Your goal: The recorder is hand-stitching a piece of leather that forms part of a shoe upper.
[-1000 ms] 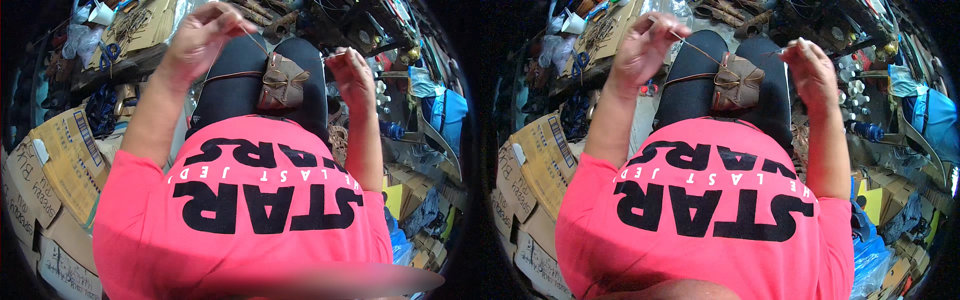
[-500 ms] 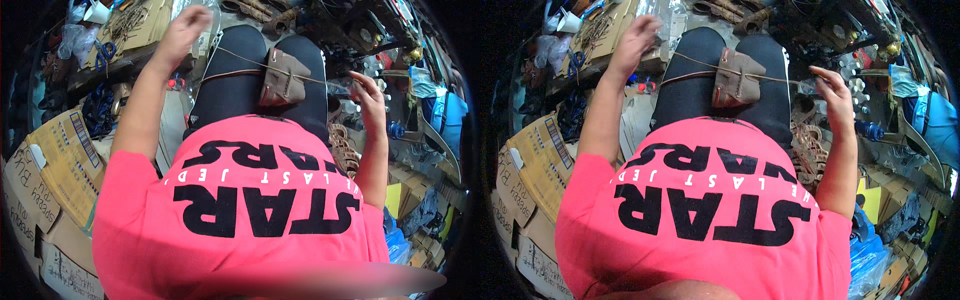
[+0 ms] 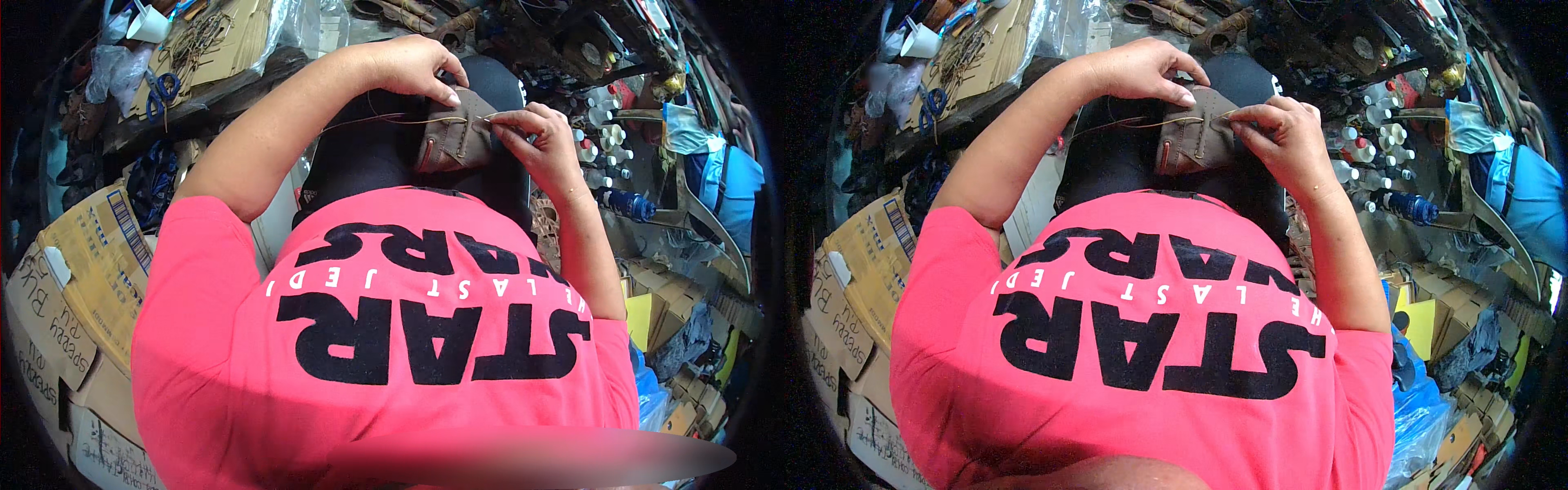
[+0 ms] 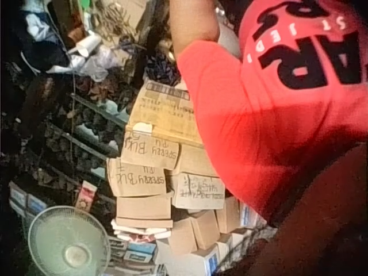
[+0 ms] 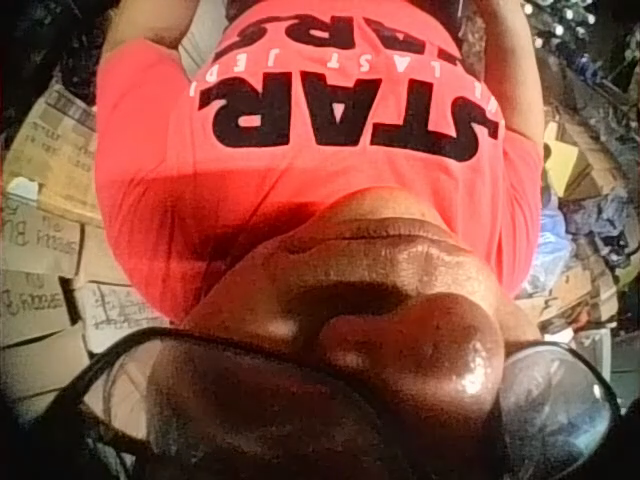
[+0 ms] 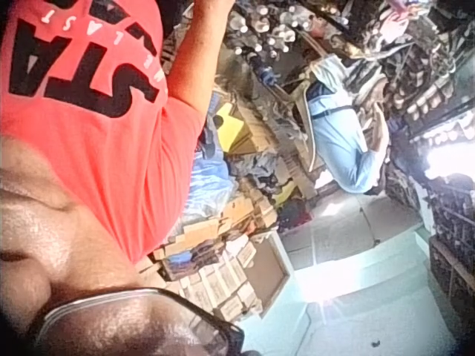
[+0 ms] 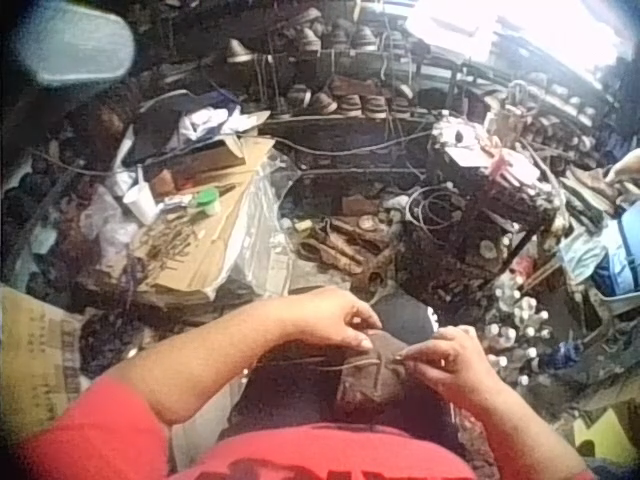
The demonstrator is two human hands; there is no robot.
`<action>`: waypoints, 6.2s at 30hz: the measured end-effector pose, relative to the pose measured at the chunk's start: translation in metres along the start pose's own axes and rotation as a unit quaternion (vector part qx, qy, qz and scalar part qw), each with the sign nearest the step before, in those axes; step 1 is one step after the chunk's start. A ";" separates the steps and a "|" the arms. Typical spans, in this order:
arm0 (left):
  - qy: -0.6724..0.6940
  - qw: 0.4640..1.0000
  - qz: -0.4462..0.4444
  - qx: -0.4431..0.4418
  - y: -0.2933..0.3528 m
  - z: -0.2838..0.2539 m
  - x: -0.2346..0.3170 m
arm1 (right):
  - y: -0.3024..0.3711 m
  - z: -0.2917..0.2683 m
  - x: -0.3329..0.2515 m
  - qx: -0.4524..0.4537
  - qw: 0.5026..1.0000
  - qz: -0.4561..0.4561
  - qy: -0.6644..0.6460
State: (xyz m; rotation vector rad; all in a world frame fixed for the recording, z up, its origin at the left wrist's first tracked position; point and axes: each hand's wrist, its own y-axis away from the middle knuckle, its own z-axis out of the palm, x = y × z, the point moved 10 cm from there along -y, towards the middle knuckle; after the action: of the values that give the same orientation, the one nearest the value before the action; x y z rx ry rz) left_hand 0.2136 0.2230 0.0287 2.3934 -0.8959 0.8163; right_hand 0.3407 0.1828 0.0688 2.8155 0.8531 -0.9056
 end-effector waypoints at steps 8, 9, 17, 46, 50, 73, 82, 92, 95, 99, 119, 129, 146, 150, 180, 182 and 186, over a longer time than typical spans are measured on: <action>0.032 0.999 -0.011 -0.023 -0.007 0.006 -0.010 | -0.012 0.005 -0.007 -0.041 0.998 -0.015 -0.036; 0.033 0.999 0.015 -0.009 -0.008 0.004 -0.007 | -0.013 0.007 -0.007 -0.041 0.998 -0.016 -0.035; 0.007 1.000 0.010 -0.017 -0.026 0.007 -0.008 | -0.011 0.037 0.036 -0.073 0.965 0.063 -0.243; -0.118 0.947 0.048 0.297 0.063 -0.019 0.029 | -0.012 0.037 0.035 -0.078 0.971 0.029 -0.224; -0.154 0.943 0.039 0.292 0.064 -0.021 0.036 | -0.012 0.037 0.034 -0.069 0.976 0.009 -0.206; 0.018 0.962 0.059 0.267 0.054 0.007 0.003 | -0.008 0.037 0.030 -0.044 0.983 -0.030 -0.174; 0.014 0.960 0.043 0.276 0.059 0.008 0.004 | -0.007 0.035 0.028 -0.045 0.985 -0.042 -0.161; 0.023 0.959 -0.040 0.280 0.050 0.019 0.005 | -0.004 0.039 0.032 -0.027 0.975 0.031 -0.217; 0.028 0.956 -0.047 0.289 0.048 0.021 0.007 | -0.003 0.035 0.032 0.000 0.977 0.042 -0.210; 0.022 0.950 -0.045 0.307 0.047 0.022 0.010 | -0.002 0.035 0.034 0.012 0.977 0.077 -0.200; 0.015 0.932 -0.036 0.361 0.056 0.020 0.017 | -0.010 0.032 0.029 0.052 0.996 -0.017 -0.075; 0.008 0.917 0.008 0.398 0.074 -0.010 0.015 | -0.009 0.021 0.039 0.013 0.977 -0.020 -0.210; -0.289 0.947 0.052 0.129 0.063 0.004 0.048 | -0.009 0.025 -0.015 -0.143 0.969 -0.144 0.143; -0.220 0.960 -0.057 0.161 0.127 -0.032 -0.020 | 0.019 -0.008 0.061 -0.106 0.983 0.029 0.149; -0.031 0.994 -0.043 -0.096 -0.006 0.014 -0.016 | -0.042 0.052 0.035 -0.345 0.932 0.045 -0.100; -0.004 0.989 -0.022 -0.148 -0.007 0.020 -0.009 | -0.044 0.048 0.018 -0.348 0.935 0.026 -0.061; -0.022 0.994 -0.031 -0.105 0.002 0.023 0.012 | -0.028 0.042 -0.009 -0.235 0.972 -0.014 0.007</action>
State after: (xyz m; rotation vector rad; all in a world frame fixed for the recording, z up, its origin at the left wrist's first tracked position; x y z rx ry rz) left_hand 0.2279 0.2030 0.0203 2.2510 -0.8735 0.6150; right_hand 0.2983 0.1931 0.0421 2.4059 0.9625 -0.5871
